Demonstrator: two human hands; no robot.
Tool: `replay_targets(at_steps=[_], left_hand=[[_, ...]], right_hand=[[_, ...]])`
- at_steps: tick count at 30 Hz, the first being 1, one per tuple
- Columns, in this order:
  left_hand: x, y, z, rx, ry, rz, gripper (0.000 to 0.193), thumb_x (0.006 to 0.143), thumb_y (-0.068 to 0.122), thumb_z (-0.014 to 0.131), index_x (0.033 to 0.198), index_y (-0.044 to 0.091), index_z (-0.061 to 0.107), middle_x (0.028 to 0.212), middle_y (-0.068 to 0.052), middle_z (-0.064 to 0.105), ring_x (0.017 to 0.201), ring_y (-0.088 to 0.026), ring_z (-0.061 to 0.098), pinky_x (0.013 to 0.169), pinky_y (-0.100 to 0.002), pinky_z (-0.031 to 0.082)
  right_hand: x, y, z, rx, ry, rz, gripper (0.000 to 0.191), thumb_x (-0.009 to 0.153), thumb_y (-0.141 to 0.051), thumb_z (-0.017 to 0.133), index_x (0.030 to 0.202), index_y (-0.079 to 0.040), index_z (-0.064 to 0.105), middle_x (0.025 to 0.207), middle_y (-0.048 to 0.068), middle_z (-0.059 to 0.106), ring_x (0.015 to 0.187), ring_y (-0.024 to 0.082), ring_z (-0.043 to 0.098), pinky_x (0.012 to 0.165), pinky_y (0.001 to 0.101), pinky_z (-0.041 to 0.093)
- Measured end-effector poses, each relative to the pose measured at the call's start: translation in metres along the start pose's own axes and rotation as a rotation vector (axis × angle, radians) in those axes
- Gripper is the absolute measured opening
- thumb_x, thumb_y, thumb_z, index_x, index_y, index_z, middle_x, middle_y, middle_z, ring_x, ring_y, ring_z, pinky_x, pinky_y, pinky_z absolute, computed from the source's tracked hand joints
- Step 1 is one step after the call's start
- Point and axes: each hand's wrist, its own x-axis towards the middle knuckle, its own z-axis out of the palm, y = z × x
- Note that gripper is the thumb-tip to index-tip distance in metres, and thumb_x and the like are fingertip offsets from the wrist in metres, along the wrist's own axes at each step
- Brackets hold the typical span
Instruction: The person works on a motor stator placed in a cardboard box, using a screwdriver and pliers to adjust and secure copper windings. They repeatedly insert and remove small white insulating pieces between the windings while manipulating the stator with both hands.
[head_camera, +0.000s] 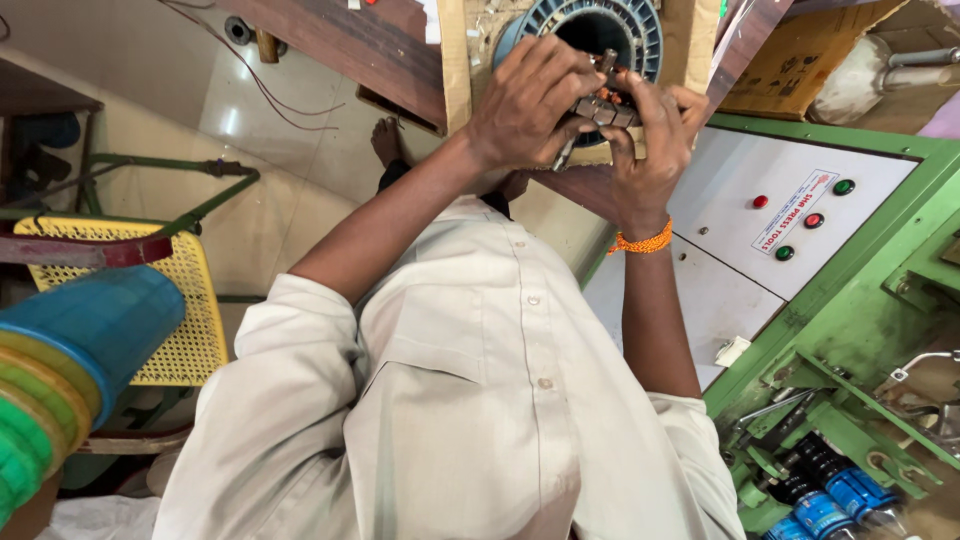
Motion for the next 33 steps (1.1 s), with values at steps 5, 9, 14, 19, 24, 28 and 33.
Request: replay_targets(at_steps=[5, 9, 14, 19, 24, 28, 33], left_hand=[[0.001, 0.003, 0.006, 0.02, 0.03, -0.019, 0.042, 0.091, 0.025, 0.081, 0.121, 0.005, 0.058, 0.114, -0.009, 0.058, 0.107, -0.028, 0.057, 0.088, -0.044, 0.045], [0.001, 0.005, 0.007, 0.012, 0.03, -0.055, 0.041, 0.087, 0.024, 0.082, 0.116, 0.005, 0.06, 0.111, -0.009, 0.059, 0.106, -0.028, 0.058, 0.087, -0.044, 0.045], [-0.001, 0.011, 0.008, -0.025, 0.06, -0.12, 0.035, 0.087, 0.02, 0.08, 0.114, 0.005, 0.063, 0.11, -0.008, 0.061, 0.108, -0.027, 0.059, 0.091, -0.045, 0.045], [0.001, 0.009, 0.009, -0.07, 0.073, -0.116, 0.037, 0.09, 0.024, 0.08, 0.118, 0.006, 0.063, 0.116, -0.011, 0.063, 0.112, -0.03, 0.059, 0.095, -0.046, 0.044], [0.0, 0.0, -0.003, -0.232, -0.015, -0.091, 0.049, 0.09, 0.032, 0.085, 0.124, 0.005, 0.063, 0.119, -0.012, 0.061, 0.116, -0.031, 0.059, 0.099, -0.048, 0.044], [-0.004, 0.002, -0.013, -0.174, 0.013, -0.077, 0.047, 0.091, 0.022, 0.085, 0.128, 0.007, 0.062, 0.125, -0.011, 0.061, 0.12, -0.033, 0.057, 0.105, -0.046, 0.046], [0.002, -0.002, -0.014, -0.285, -0.078, -0.071, 0.046, 0.091, 0.013, 0.087, 0.129, 0.006, 0.062, 0.123, -0.011, 0.061, 0.118, -0.03, 0.059, 0.104, -0.045, 0.047]], right_hand=[[0.0, -0.001, 0.002, -0.04, 0.032, -0.009, 0.044, 0.108, -0.044, 0.06, 0.126, -0.005, 0.072, 0.119, 0.008, 0.074, 0.11, 0.03, 0.054, 0.1, 0.0429, 0.047], [0.002, -0.006, 0.003, -0.015, 0.057, -0.001, 0.032, 0.108, -0.033, 0.064, 0.122, -0.005, 0.072, 0.118, 0.007, 0.074, 0.11, 0.031, 0.054, 0.1, 0.0424, 0.046], [0.003, -0.014, 0.005, 0.002, 0.072, 0.055, 0.02, 0.102, -0.014, 0.073, 0.12, -0.005, 0.072, 0.117, 0.007, 0.075, 0.108, 0.029, 0.054, 0.099, 0.0411, 0.045], [0.005, -0.018, 0.0, 0.031, 0.053, 0.086, 0.028, 0.096, -0.011, 0.078, 0.123, -0.005, 0.072, 0.119, 0.008, 0.075, 0.108, 0.027, 0.056, 0.1, 0.0399, 0.046], [0.003, -0.02, -0.006, 0.24, -0.001, 0.196, 0.044, 0.087, -0.001, 0.075, 0.131, -0.004, 0.07, 0.128, 0.01, 0.072, 0.12, 0.028, 0.06, 0.11, 0.0395, 0.048], [0.0, -0.021, -0.003, 0.32, 0.012, 0.218, 0.044, 0.088, 0.004, 0.08, 0.13, -0.003, 0.069, 0.127, 0.011, 0.071, 0.122, 0.028, 0.061, 0.109, 0.0392, 0.05], [-0.003, -0.023, -0.002, 0.304, 0.023, 0.258, 0.045, 0.089, 0.01, 0.075, 0.132, -0.002, 0.068, 0.129, 0.012, 0.072, 0.124, 0.027, 0.065, 0.111, 0.0389, 0.052]])
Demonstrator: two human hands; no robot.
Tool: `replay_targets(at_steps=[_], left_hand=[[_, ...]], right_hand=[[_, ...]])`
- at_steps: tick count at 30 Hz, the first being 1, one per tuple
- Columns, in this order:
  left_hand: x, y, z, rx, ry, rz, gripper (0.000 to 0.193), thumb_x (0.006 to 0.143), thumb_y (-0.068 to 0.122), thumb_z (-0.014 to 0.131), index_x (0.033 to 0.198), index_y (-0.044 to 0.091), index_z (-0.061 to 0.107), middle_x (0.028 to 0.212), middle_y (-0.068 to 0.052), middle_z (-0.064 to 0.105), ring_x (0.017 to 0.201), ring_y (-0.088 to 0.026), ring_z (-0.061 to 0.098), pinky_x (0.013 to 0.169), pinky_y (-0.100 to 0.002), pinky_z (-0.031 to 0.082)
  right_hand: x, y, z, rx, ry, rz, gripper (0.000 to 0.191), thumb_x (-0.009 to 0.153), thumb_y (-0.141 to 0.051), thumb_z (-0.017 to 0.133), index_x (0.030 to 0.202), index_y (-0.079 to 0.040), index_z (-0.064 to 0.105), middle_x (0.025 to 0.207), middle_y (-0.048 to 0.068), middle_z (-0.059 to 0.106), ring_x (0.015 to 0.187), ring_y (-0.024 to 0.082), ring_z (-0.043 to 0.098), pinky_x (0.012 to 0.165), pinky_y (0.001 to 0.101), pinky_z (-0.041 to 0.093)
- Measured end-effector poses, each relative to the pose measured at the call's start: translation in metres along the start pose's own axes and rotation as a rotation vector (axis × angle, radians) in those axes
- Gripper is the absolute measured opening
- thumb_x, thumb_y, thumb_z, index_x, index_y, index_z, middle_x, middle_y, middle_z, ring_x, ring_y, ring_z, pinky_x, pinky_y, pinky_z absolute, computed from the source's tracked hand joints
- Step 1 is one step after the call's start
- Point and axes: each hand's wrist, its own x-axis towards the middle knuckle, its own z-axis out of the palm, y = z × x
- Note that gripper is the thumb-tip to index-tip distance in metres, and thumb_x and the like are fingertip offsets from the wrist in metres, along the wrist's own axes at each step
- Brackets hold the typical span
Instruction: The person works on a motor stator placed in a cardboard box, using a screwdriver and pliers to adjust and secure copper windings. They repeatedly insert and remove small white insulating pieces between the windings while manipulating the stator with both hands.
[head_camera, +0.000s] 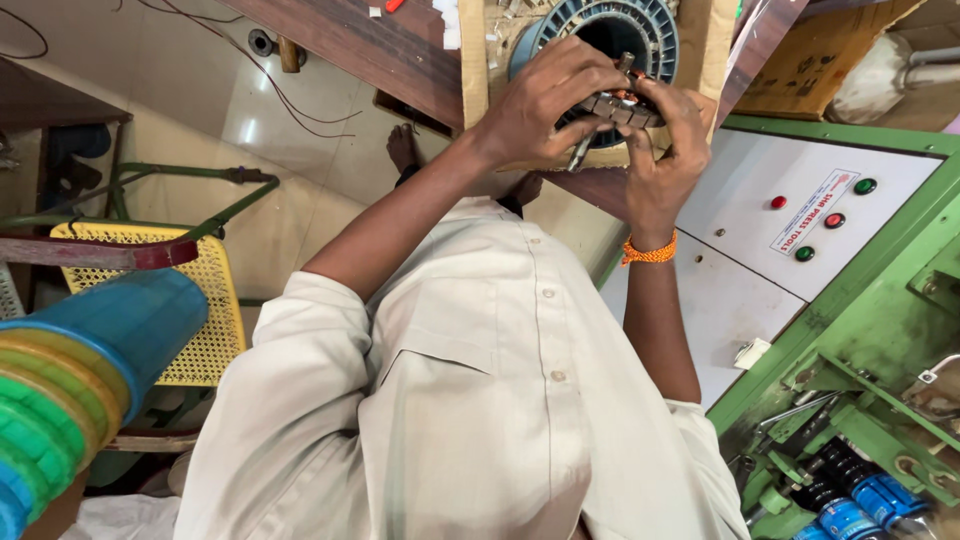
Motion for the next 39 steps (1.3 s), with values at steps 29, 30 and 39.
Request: replay_targets(at_steps=[29, 30, 39], left_hand=[[0.023, 0.002, -0.004, 0.025, -0.026, 0.021, 0.05, 0.089, 0.013, 0.083, 0.135, 0.008, 0.063, 0.117, -0.004, 0.07, 0.109, -0.024, 0.066, 0.095, -0.042, 0.048], [0.023, 0.004, -0.003, 0.046, -0.034, 0.002, 0.05, 0.09, 0.012, 0.083, 0.136, 0.009, 0.064, 0.115, -0.002, 0.071, 0.107, -0.022, 0.066, 0.094, -0.041, 0.049], [0.05, 0.02, -0.012, 0.123, -0.042, -0.306, 0.032, 0.094, 0.028, 0.078, 0.12, 0.014, 0.066, 0.094, -0.009, 0.075, 0.08, -0.033, 0.072, 0.067, -0.044, 0.054]], right_hand=[[-0.018, 0.039, 0.041, 0.056, 0.3, -0.279, 0.027, 0.113, -0.015, 0.058, 0.134, -0.01, 0.042, 0.155, 0.016, 0.044, 0.152, 0.034, 0.043, 0.126, 0.0441, 0.037], [-0.021, 0.045, 0.043, -0.009, 0.322, -0.318, 0.023, 0.114, -0.012, 0.056, 0.132, -0.012, 0.041, 0.156, 0.016, 0.044, 0.154, 0.035, 0.041, 0.128, 0.0451, 0.035], [0.009, 0.078, 0.052, -0.107, 0.379, -0.247, 0.018, 0.111, -0.009, 0.049, 0.128, -0.009, 0.058, 0.156, 0.02, 0.047, 0.144, 0.038, 0.054, 0.116, 0.0476, 0.054]])
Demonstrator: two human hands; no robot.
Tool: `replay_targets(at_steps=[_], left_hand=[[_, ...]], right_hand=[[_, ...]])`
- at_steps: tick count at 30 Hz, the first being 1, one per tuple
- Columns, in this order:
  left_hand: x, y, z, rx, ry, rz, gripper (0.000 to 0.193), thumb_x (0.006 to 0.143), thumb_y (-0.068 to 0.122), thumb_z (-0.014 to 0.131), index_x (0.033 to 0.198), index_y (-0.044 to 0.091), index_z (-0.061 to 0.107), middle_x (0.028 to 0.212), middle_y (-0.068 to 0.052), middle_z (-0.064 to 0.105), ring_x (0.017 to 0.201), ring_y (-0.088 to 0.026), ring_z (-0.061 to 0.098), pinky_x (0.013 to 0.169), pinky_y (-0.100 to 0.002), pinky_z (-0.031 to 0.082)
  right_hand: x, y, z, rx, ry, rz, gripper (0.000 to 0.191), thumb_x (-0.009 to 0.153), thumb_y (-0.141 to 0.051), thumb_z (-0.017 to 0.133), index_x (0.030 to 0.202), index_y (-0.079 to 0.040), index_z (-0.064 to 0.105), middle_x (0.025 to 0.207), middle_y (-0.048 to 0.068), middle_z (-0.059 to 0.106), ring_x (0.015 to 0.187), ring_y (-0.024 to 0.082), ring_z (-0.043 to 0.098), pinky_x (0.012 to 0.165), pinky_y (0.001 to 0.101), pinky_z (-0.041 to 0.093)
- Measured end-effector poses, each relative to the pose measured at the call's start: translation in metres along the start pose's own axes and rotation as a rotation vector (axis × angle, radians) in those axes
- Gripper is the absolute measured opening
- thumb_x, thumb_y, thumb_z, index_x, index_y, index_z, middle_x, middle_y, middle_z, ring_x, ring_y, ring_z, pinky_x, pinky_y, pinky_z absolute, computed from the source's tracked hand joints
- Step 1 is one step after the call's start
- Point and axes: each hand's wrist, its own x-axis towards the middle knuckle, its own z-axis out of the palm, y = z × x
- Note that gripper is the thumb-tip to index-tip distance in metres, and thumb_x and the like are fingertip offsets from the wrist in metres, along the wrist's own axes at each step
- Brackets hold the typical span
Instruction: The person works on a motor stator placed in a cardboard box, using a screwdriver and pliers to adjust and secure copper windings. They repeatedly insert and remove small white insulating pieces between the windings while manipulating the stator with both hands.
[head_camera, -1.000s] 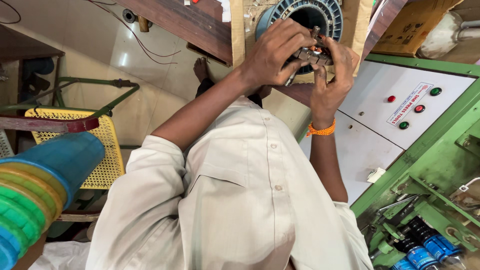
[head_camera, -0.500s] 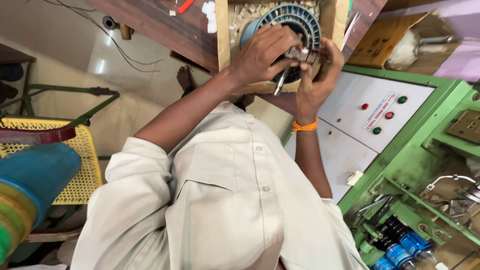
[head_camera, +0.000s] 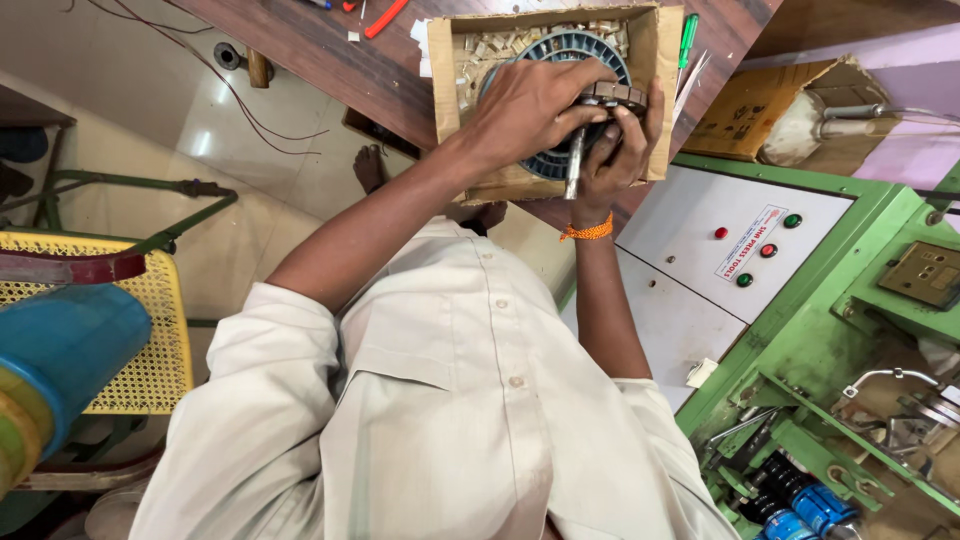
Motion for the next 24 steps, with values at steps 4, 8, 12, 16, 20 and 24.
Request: replay_targets(at_steps=[4, 8, 12, 16, 20, 24], left_hand=[[0.001, 0.005, -0.001, 0.023, 0.036, 0.006, 0.035, 0.093, 0.03, 0.08, 0.119, 0.012, 0.065, 0.093, -0.011, 0.075, 0.077, -0.035, 0.071, 0.063, -0.045, 0.053], [-0.001, 0.002, 0.004, 0.021, 0.032, -0.035, 0.034, 0.094, 0.027, 0.079, 0.119, 0.011, 0.062, 0.092, -0.013, 0.074, 0.076, -0.037, 0.07, 0.064, -0.046, 0.053], [-0.002, 0.003, 0.007, 0.031, 0.072, -0.019, 0.033, 0.094, 0.022, 0.078, 0.118, 0.011, 0.06, 0.093, -0.012, 0.074, 0.079, -0.037, 0.07, 0.065, -0.047, 0.053], [-0.002, 0.004, 0.007, 0.038, 0.096, 0.023, 0.032, 0.093, 0.02, 0.078, 0.118, 0.011, 0.061, 0.094, -0.011, 0.074, 0.08, -0.037, 0.071, 0.064, -0.047, 0.053], [-0.011, 0.002, 0.01, 0.092, 0.063, 0.102, 0.032, 0.094, 0.024, 0.081, 0.121, 0.012, 0.066, 0.096, -0.006, 0.075, 0.084, -0.029, 0.073, 0.071, -0.042, 0.054], [-0.033, -0.005, 0.01, 0.31, 0.112, 0.406, 0.04, 0.097, 0.024, 0.081, 0.132, 0.012, 0.066, 0.117, -0.001, 0.075, 0.109, -0.019, 0.071, 0.093, -0.036, 0.054]], right_hand=[[0.001, -0.007, -0.002, 0.022, -0.021, 0.02, 0.03, 0.106, -0.003, 0.043, 0.132, -0.008, 0.057, 0.156, 0.019, 0.048, 0.142, 0.037, 0.056, 0.112, 0.0456, 0.053], [0.003, -0.021, -0.002, -0.007, -0.029, 0.051, 0.037, 0.1, -0.001, 0.041, 0.131, -0.008, 0.059, 0.157, 0.017, 0.048, 0.143, 0.037, 0.056, 0.113, 0.0456, 0.053], [0.002, -0.035, 0.005, -0.063, -0.025, 0.033, 0.028, 0.104, -0.004, 0.052, 0.131, -0.008, 0.058, 0.159, 0.019, 0.041, 0.147, 0.04, 0.049, 0.121, 0.0489, 0.051], [0.005, -0.035, 0.005, -0.039, -0.015, 0.036, 0.03, 0.103, -0.002, 0.051, 0.131, -0.009, 0.06, 0.159, 0.018, 0.044, 0.147, 0.038, 0.051, 0.117, 0.0442, 0.051], [-0.001, -0.023, -0.026, 0.08, -0.046, -0.009, 0.035, 0.099, 0.003, 0.054, 0.133, -0.004, 0.062, 0.153, 0.019, 0.049, 0.144, 0.036, 0.051, 0.12, 0.0473, 0.046], [0.008, 0.023, -0.061, 0.247, 0.123, 0.256, 0.039, 0.098, 0.005, 0.051, 0.136, 0.001, 0.052, 0.138, 0.016, 0.063, 0.133, 0.029, 0.061, 0.121, 0.0415, 0.044]])
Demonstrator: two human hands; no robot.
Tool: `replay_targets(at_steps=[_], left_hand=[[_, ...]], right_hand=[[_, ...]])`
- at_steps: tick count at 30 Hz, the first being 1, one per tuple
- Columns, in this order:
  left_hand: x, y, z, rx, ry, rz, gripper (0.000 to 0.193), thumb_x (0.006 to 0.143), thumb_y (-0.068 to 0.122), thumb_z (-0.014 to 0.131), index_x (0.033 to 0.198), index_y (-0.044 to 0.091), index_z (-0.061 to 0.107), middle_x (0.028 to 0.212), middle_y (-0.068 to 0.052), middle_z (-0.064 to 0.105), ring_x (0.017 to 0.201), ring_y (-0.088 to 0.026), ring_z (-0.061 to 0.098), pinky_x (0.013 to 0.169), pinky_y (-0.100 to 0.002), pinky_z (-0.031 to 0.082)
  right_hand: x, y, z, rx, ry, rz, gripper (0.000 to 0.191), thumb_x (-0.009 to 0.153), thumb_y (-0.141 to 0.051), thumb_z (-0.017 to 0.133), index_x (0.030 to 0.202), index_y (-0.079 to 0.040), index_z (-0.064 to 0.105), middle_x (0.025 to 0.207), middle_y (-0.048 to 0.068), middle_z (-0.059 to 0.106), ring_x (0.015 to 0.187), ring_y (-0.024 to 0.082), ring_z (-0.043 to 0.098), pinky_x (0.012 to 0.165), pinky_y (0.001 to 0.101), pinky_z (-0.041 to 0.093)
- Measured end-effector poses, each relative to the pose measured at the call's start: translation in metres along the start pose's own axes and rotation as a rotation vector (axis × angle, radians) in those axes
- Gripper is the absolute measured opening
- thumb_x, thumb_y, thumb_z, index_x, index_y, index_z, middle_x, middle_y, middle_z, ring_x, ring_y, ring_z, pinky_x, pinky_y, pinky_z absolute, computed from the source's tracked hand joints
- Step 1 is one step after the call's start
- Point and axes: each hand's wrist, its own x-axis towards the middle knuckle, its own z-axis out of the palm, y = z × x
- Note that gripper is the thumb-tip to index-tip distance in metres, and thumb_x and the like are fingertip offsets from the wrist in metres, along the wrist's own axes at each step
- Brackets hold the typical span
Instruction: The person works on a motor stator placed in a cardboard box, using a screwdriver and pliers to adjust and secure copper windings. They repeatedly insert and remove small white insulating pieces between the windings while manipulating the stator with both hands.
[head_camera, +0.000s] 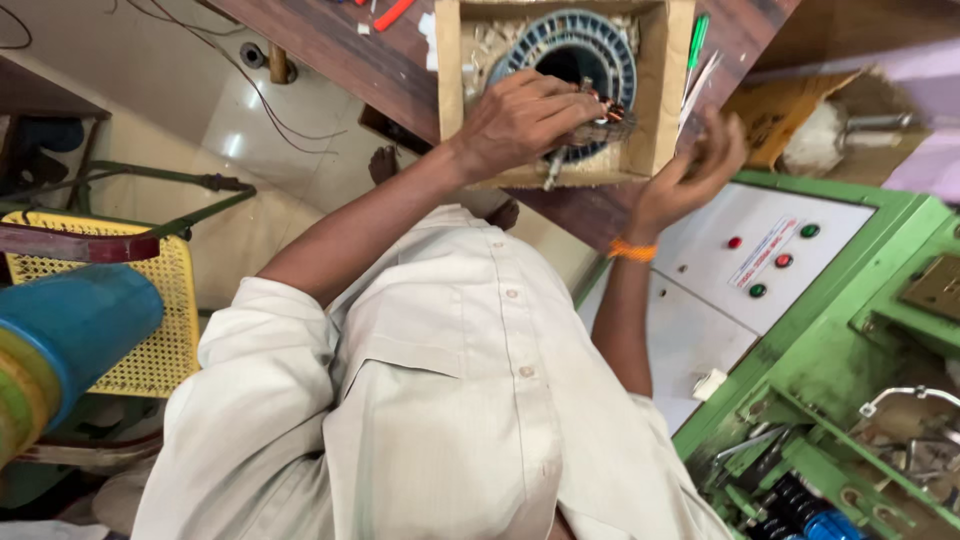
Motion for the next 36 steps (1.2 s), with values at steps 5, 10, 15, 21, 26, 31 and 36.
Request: replay_targets(at_steps=[5, 10, 15, 21, 26, 31, 36], left_hand=[[-0.001, 0.002, -0.006, -0.043, -0.093, -0.015, 0.057, 0.087, 0.025, 0.086, 0.138, 0.017, 0.062, 0.14, 0.0, 0.064, 0.129, -0.026, 0.056, 0.103, -0.043, 0.046], [-0.001, 0.012, -0.018, -0.217, -0.015, -0.198, 0.067, 0.085, 0.022, 0.09, 0.142, 0.014, 0.056, 0.15, -0.006, 0.051, 0.137, -0.03, 0.045, 0.114, -0.047, 0.041], [-0.014, 0.014, -0.006, -0.294, -0.009, -0.259, 0.054, 0.09, 0.016, 0.089, 0.134, 0.013, 0.06, 0.135, -0.003, 0.062, 0.133, -0.026, 0.056, 0.116, -0.044, 0.048], [-0.027, 0.01, 0.015, -0.278, 0.014, -0.322, 0.053, 0.089, 0.011, 0.085, 0.136, 0.01, 0.062, 0.132, -0.006, 0.064, 0.129, -0.027, 0.058, 0.112, -0.042, 0.05], [-0.036, 0.006, 0.036, -0.212, 0.074, -0.213, 0.051, 0.092, 0.014, 0.084, 0.136, 0.01, 0.059, 0.129, -0.006, 0.063, 0.129, -0.027, 0.057, 0.108, -0.046, 0.042], [-0.046, -0.011, 0.054, -0.198, 0.125, -0.111, 0.047, 0.092, 0.006, 0.08, 0.133, 0.009, 0.058, 0.124, -0.007, 0.063, 0.121, -0.027, 0.057, 0.106, -0.047, 0.04], [-0.045, -0.014, 0.056, -0.187, 0.128, -0.11, 0.045, 0.088, 0.006, 0.08, 0.128, 0.009, 0.06, 0.118, -0.005, 0.065, 0.116, -0.025, 0.058, 0.103, -0.046, 0.042]], right_hand=[[0.082, 0.076, -0.017, -0.376, -0.161, 0.103, 0.02, 0.094, 0.008, 0.061, 0.107, 0.001, 0.074, 0.101, 0.011, 0.076, 0.092, 0.024, 0.07, 0.083, 0.0352, 0.055], [0.134, 0.111, 0.006, -0.499, -0.373, -0.038, 0.022, 0.089, 0.006, 0.064, 0.104, -0.003, 0.077, 0.099, 0.015, 0.075, 0.089, 0.026, 0.074, 0.08, 0.0367, 0.058], [0.148, 0.129, 0.034, -0.79, -0.424, -0.149, 0.038, 0.07, -0.007, 0.085, 0.106, 0.0, 0.074, 0.086, 0.015, 0.077, 0.08, 0.038, 0.068, 0.064, 0.0515, 0.05], [0.156, 0.14, 0.054, -0.676, -0.564, 0.134, 0.028, 0.093, -0.005, 0.076, 0.12, -0.011, 0.073, 0.097, 0.013, 0.074, 0.088, 0.023, 0.07, 0.078, 0.0385, 0.056], [0.148, 0.127, 0.004, 0.138, -0.289, 0.505, 0.027, 0.099, -0.013, 0.069, 0.123, -0.006, 0.061, 0.111, 0.013, 0.067, 0.098, 0.028, 0.071, 0.081, 0.0385, 0.063], [0.112, 0.12, -0.049, 0.705, 0.033, 0.704, 0.04, 0.099, -0.026, 0.067, 0.129, -0.002, 0.055, 0.115, 0.017, 0.063, 0.103, 0.031, 0.07, 0.088, 0.0394, 0.068], [0.068, 0.074, -0.076, 0.879, 0.11, 0.75, 0.048, 0.1, -0.026, 0.073, 0.135, -0.001, 0.052, 0.123, 0.016, 0.064, 0.11, 0.027, 0.07, 0.095, 0.0353, 0.064]])
